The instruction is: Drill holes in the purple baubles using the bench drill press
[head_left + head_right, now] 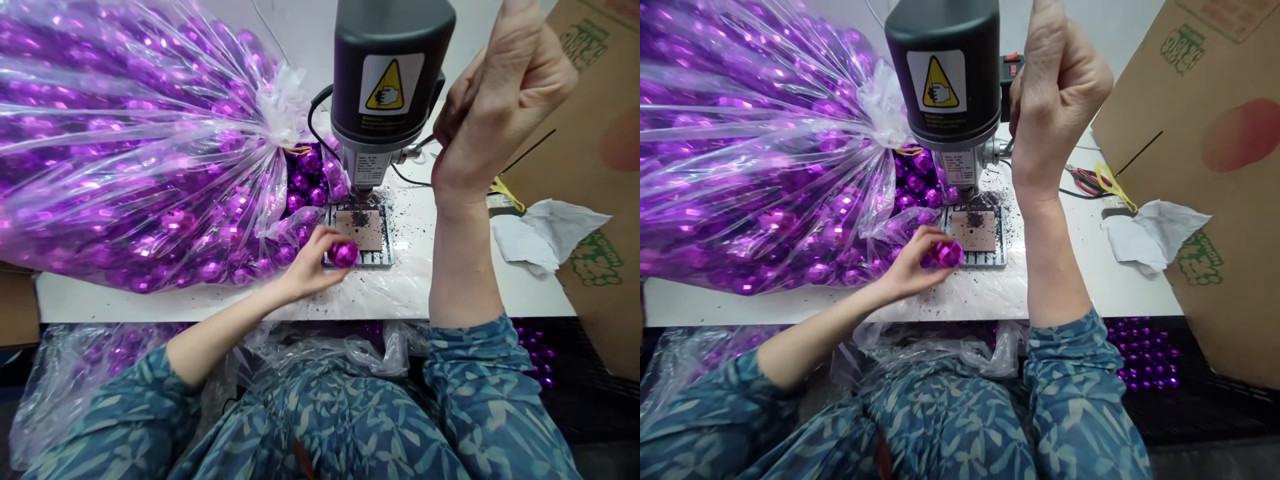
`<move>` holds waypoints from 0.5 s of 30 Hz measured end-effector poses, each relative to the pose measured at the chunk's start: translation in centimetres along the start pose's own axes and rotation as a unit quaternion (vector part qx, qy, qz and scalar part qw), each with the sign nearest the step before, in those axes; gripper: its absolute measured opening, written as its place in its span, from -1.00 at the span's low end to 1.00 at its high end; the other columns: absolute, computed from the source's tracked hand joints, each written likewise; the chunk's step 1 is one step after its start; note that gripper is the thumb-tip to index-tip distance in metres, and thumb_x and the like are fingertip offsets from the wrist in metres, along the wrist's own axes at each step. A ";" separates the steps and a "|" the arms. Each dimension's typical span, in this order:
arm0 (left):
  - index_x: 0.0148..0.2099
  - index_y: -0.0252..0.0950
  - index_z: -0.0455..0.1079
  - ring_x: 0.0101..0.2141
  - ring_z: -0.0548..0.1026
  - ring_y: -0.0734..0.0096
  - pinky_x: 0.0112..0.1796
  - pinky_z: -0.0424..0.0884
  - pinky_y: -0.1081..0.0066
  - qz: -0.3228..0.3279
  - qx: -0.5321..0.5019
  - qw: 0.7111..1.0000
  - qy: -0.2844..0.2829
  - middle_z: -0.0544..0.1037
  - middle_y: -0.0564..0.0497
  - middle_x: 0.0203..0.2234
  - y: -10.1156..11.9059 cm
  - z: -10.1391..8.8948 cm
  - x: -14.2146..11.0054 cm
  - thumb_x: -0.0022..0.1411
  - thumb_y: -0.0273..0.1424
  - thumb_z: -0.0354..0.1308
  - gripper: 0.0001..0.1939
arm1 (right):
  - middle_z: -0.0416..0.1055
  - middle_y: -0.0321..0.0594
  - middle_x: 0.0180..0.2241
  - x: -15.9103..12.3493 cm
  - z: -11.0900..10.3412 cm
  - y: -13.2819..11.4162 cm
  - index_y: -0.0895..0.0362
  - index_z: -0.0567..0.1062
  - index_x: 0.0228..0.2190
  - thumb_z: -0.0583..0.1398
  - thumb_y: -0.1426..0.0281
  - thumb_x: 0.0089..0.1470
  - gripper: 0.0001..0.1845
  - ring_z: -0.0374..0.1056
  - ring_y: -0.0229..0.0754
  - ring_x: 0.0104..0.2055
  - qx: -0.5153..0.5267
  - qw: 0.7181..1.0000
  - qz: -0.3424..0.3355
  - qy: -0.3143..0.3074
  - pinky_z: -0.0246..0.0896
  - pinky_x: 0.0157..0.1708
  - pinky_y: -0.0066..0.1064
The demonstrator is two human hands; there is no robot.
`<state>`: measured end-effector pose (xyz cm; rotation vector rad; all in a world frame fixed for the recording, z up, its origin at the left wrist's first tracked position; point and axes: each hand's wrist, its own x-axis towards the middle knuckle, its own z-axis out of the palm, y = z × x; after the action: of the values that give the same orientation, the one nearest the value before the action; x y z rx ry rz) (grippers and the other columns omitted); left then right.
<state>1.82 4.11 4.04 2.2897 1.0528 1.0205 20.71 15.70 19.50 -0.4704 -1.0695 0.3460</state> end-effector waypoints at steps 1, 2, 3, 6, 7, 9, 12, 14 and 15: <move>0.21 -0.24 0.32 0.04 0.53 0.14 0.02 0.56 0.08 -0.033 -0.032 0.999 0.012 0.50 -0.17 0.04 -0.8 0.2 1.3 0.28 -0.32 0.31 -0.51 | 0.05 -0.48 -0.78 0.0 0.0 0.0 0.09 0.16 -0.73 0.19 -0.12 -0.14 -0.40 0.00 -0.51 -0.71 -0.002 1.000 -0.001 0.001 -0.05 -0.56 -0.47; 0.21 -0.24 0.32 0.02 0.54 0.16 0.01 0.56 0.11 -0.069 -0.064 0.995 0.018 0.52 -0.16 0.03 -1.6 0.5 2.5 0.29 -0.31 0.30 -0.51 | 0.05 -0.48 -0.78 0.0 0.0 0.0 0.10 0.15 -0.73 0.19 -0.12 -0.13 -0.39 0.00 -0.52 -0.71 -0.004 1.000 -0.005 0.001 -0.05 -0.55 -0.47; 0.22 -0.26 0.30 -0.01 0.56 0.17 0.00 0.55 0.15 -0.104 -0.093 0.990 0.022 0.53 -0.17 0.03 -2.3 0.8 3.4 0.29 -0.29 0.31 -0.49 | 0.05 -0.48 -0.77 -0.1 0.0 0.0 0.11 0.15 -0.73 0.19 -0.12 -0.12 -0.39 0.00 -0.52 -0.71 -0.005 1.000 -0.008 0.001 -0.05 -0.54 -0.47; 0.19 -0.29 0.28 -0.04 0.56 0.18 0.00 0.51 0.21 -0.174 -0.138 0.974 0.046 0.55 -0.16 0.00 -4.0 1.8 4.9 0.22 -0.23 0.38 -0.41 | 0.05 -0.47 -0.76 -0.1 -0.1 -0.1 0.12 0.15 -0.73 0.19 -0.09 -0.08 -0.40 -0.02 -0.52 -0.71 -0.004 1.000 -0.014 -0.004 -0.11 -0.55 -0.45; 0.16 -0.29 0.28 -0.03 0.55 0.18 0.01 0.50 0.21 -0.187 -0.141 0.971 0.054 0.55 -0.15 0.00 -4.5 2.1 5.1 0.19 -0.24 0.41 -0.41 | 0.05 -0.47 -0.76 -0.2 -0.1 -0.1 0.12 0.16 -0.73 0.19 -0.08 -0.07 -0.40 -0.02 -0.52 -0.71 -0.002 1.000 -0.017 -0.007 -0.12 -0.55 -0.44; 0.12 -0.29 0.31 -0.05 0.55 0.20 0.02 0.48 0.21 -0.205 -0.149 0.966 0.059 0.56 -0.12 -0.04 -5.3 2.2 5.2 0.15 -0.26 0.43 -0.43 | 0.06 -0.47 -0.76 -0.3 -0.2 0.0 0.11 0.18 -0.73 0.19 -0.05 -0.04 -0.42 -0.02 -0.52 -0.70 0.006 1.000 -0.024 -0.013 -0.13 -0.56 -0.44; 0.12 -0.31 0.33 -0.07 0.56 0.20 0.04 0.47 0.18 -0.233 -0.173 0.955 0.057 0.58 -0.10 -0.08 -6.1 1.9 5.1 0.17 -0.30 0.39 -0.48 | 0.08 -0.48 -0.75 -0.4 -0.3 0.2 0.12 0.23 -0.70 0.18 -0.01 0.02 -0.46 0.00 -0.53 -0.69 0.016 0.999 -0.033 -0.014 -0.13 -0.57 -0.47; 0.14 -0.33 0.35 -0.05 0.57 0.19 0.06 0.47 0.16 -0.249 -0.179 0.950 0.056 0.60 -0.12 -0.07 -6.3 1.5 5.0 0.18 -0.32 0.37 -0.48 | 0.08 -0.49 -0.74 -0.4 -0.3 0.3 0.12 0.23 -0.69 0.18 0.01 0.06 -0.46 0.01 -0.53 -0.69 0.013 0.999 -0.043 -0.018 -0.12 -0.55 -0.47; 0.15 -0.34 0.36 -0.05 0.57 0.18 0.07 0.46 0.15 -0.252 -0.179 0.950 0.054 0.60 -0.13 -0.06 -6.4 1.3 5.0 0.18 -0.32 0.36 -0.48 | 0.09 -0.48 -0.74 -0.3 -0.3 0.4 0.12 0.22 -0.70 0.18 0.01 0.07 -0.45 0.02 -0.53 -0.68 0.008 0.999 -0.047 -0.020 -0.11 -0.54 -0.47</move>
<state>2.05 11.86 1.43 1.5781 1.2865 1.0220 20.85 15.79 18.91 -0.3992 -1.1228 0.2826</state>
